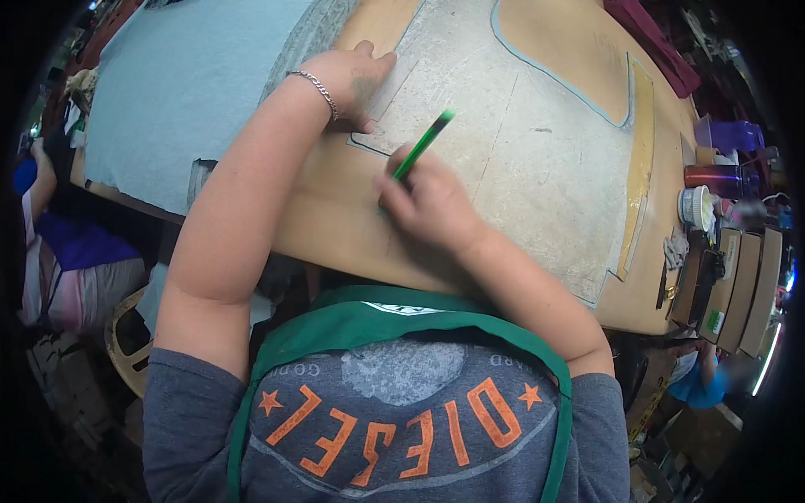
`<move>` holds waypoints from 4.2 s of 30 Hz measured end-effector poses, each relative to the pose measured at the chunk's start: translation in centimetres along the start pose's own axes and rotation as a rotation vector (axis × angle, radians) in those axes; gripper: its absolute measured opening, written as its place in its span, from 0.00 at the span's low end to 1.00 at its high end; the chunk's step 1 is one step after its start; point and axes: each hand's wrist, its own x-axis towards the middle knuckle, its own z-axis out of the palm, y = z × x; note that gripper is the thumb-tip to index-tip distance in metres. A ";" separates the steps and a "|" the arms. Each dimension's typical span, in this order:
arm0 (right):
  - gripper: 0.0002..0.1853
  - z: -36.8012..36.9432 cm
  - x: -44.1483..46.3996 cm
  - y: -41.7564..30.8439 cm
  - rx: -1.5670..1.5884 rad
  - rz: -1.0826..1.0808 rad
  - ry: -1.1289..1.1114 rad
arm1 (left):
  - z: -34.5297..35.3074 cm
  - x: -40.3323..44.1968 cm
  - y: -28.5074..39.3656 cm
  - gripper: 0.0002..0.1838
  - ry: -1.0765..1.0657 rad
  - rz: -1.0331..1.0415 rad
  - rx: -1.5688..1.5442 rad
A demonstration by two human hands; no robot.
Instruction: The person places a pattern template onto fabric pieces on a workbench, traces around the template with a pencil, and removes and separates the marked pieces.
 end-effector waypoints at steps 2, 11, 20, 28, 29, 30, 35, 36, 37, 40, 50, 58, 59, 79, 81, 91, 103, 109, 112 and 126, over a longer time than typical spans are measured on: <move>0.08 0.0 -1.7 -0.6 -0.068 -0.085 -0.057 | 0.1 -0.2 0.0 0.49 0.011 0.009 0.021; 0.07 1.5 -4.7 2.0 0.127 -0.119 0.280 | 3.7 -0.7 4.9 0.35 0.273 0.281 -0.310; 0.08 -1.5 -7.8 2.8 0.052 -0.093 0.370 | 6.5 0.2 10.1 0.45 0.485 0.220 -0.088; 0.03 -12.5 -20.7 6.6 0.187 0.239 0.555 | 6.2 0.1 10.4 0.49 0.475 0.208 -0.024; 0.03 -13.9 -22.6 7.0 0.142 0.284 0.605 | 6.2 0.1 10.5 0.48 0.471 0.204 -0.016; 0.03 -15.2 -24.3 7.2 0.094 0.363 0.653 | 6.4 0.2 10.7 0.48 0.470 0.208 -0.019; 0.04 -15.0 -23.6 5.5 0.106 0.275 0.794 | 6.1 0.2 10.4 0.50 0.432 0.195 -0.025; 0.04 -13.2 -21.4 4.6 0.224 0.265 0.812 | 6.2 0.2 10.2 0.51 0.432 0.208 -0.043; 0.05 -11.5 -19.3 4.4 0.229 0.188 0.701 | 6.4 0.2 10.1 0.51 0.436 0.213 -0.055; 0.06 -5.7 -12.6 2.8 0.355 0.092 0.364 | 6.6 0.5 9.5 0.50 0.422 0.254 -0.133; 0.08 1.7 -5.0 0.7 0.258 -0.039 0.299 | 4.9 0.8 8.1 0.55 0.183 0.367 -0.233; 0.07 -0.1 -6.5 2.3 0.199 -0.073 0.311 | 5.3 1.1 8.4 0.59 0.203 0.370 -0.181; 0.07 -1.3 -7.6 2.7 0.211 -0.040 0.309 | 5.2 1.0 8.6 0.59 0.195 0.357 -0.165; 0.07 -17.5 -23.4 10.4 0.300 0.173 1.043 | 4.2 -0.8 17.2 0.38 0.215 0.588 -0.123; 0.07 -17.2 -23.1 11.0 0.306 0.160 1.075 | 5.1 -0.3 21.3 0.28 0.251 0.812 -0.102; 0.06 -15.8 -23.3 10.0 -0.312 0.040 0.991 | 5.7 -0.2 29.5 0.24 0.209 1.016 -0.123; 0.04 -15.7 -22.6 9.2 -0.396 0.049 0.966 | 5.7 -0.3 29.3 0.23 0.235 1.020 -0.129; 0.04 -14.8 -27.3 7.9 -0.010 0.236 0.941 | 5.7 -0.2 29.3 0.24 0.242 1.017 -0.139; 0.05 -16.9 -25.6 9.4 0.224 0.200 1.045 | 5.8 -0.3 29.3 0.25 0.247 1.025 -0.126; 0.06 -19.4 -24.0 11.5 0.182 0.217 0.923 | 5.7 -0.4 29.3 0.27 0.249 1.023 -0.102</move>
